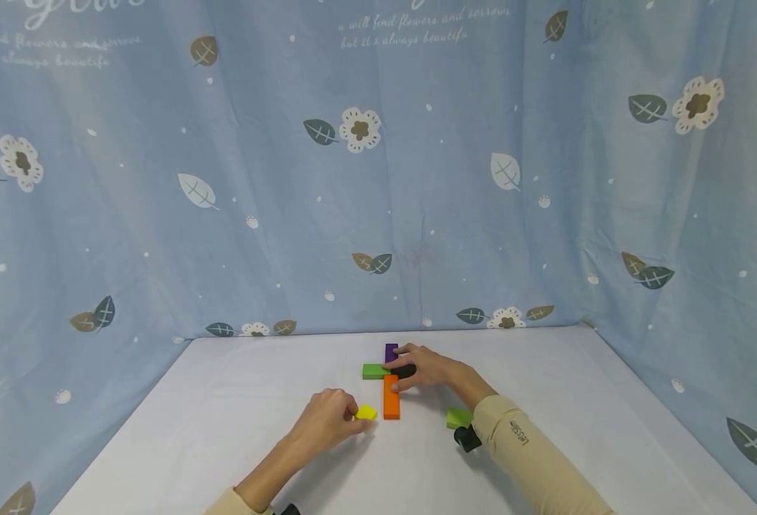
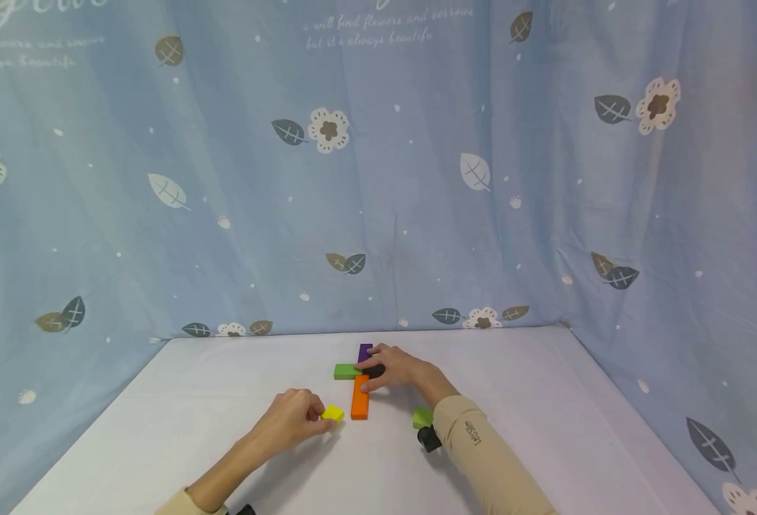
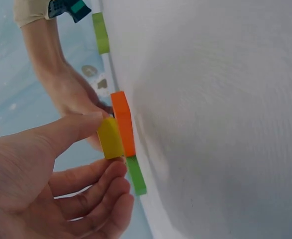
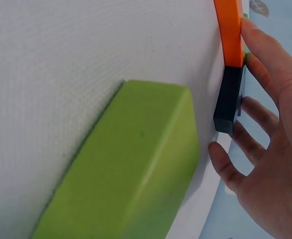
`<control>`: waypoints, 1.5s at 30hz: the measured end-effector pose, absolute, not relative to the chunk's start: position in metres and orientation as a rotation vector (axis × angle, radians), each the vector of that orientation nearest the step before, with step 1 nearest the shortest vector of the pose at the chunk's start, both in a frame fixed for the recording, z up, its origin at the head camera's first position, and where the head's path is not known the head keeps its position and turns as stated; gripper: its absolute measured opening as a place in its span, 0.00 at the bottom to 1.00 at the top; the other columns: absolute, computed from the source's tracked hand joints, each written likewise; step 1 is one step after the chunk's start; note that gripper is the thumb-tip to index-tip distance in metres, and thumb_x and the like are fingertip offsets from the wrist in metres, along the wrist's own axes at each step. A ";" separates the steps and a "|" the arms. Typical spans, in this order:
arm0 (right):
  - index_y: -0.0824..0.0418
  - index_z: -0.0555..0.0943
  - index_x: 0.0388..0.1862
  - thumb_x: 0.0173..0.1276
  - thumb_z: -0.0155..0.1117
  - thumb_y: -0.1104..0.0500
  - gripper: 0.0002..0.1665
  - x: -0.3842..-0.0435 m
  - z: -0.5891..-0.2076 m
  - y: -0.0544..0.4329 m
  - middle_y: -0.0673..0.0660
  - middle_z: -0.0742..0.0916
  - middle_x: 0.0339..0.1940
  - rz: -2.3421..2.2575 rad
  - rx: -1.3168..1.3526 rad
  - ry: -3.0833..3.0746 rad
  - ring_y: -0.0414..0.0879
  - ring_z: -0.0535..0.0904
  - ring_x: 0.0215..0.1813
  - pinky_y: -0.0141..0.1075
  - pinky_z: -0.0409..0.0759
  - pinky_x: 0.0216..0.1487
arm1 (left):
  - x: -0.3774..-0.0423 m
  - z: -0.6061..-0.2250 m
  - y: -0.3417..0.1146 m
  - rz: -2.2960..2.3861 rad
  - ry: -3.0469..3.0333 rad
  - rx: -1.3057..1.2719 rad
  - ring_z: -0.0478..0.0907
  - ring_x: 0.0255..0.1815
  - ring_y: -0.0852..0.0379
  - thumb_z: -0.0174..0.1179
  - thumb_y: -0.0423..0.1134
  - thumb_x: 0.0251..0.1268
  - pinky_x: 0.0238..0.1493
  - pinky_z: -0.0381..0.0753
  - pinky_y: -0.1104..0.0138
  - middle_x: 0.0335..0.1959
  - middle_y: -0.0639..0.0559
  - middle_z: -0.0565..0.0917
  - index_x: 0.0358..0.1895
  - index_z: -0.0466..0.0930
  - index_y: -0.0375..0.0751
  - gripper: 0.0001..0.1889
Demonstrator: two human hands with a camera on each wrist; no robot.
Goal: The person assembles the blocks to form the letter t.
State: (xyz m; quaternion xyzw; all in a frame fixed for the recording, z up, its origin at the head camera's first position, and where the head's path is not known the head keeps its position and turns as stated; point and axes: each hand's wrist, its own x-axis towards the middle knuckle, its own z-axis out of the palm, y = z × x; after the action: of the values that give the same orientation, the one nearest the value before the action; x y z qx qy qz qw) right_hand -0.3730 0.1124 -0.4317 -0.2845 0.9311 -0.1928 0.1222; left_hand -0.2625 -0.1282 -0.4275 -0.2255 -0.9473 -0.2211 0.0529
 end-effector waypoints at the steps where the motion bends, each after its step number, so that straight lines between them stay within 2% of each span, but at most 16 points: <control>1: 0.38 0.76 0.66 0.63 0.69 0.42 0.32 -0.373 -0.432 0.112 0.57 0.67 0.76 -0.567 -0.831 2.717 0.61 0.63 0.73 0.64 0.63 0.70 | -0.262 -0.428 -0.127 -0.674 -2.880 -0.690 0.70 0.22 0.67 0.72 0.50 0.53 0.27 0.72 0.75 0.22 0.56 0.84 0.31 0.88 0.38 0.16; 23: 0.35 0.75 0.66 0.62 0.69 0.40 0.32 -0.374 -0.435 0.112 0.56 0.67 0.76 -0.566 -0.808 2.733 0.61 0.64 0.73 0.64 0.65 0.68 | -0.253 -0.434 -0.108 -0.726 -2.854 -0.782 0.69 0.20 0.70 0.73 0.50 0.53 0.26 0.73 0.77 0.21 0.56 0.84 0.30 0.89 0.38 0.16; 39: 0.35 0.75 0.66 0.62 0.68 0.40 0.32 -0.374 -0.435 0.112 0.56 0.67 0.76 -0.561 -0.802 2.743 0.61 0.63 0.73 0.64 0.65 0.69 | -0.253 -0.426 -0.094 -0.663 -2.806 -0.849 0.65 0.17 0.70 0.73 0.50 0.53 0.23 0.68 0.77 0.15 0.62 0.78 0.25 0.88 0.40 0.15; 45: 0.34 0.75 0.66 0.61 0.68 0.38 0.32 -0.374 -0.435 0.112 0.56 0.67 0.76 -0.560 -0.791 2.741 0.61 0.63 0.74 0.65 0.63 0.69 | -0.253 -0.428 -0.086 -0.677 -2.861 -0.862 0.67 0.19 0.69 0.74 0.49 0.52 0.26 0.70 0.77 0.18 0.61 0.81 0.27 0.89 0.40 0.14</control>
State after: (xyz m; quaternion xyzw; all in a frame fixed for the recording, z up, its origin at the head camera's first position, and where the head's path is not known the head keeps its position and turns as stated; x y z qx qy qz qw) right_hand -0.3739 0.1123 -0.4351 -0.2702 0.9363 -0.1914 0.1171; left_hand -0.2531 -0.0863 -0.4280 -0.2811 -0.9331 -0.2209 0.0389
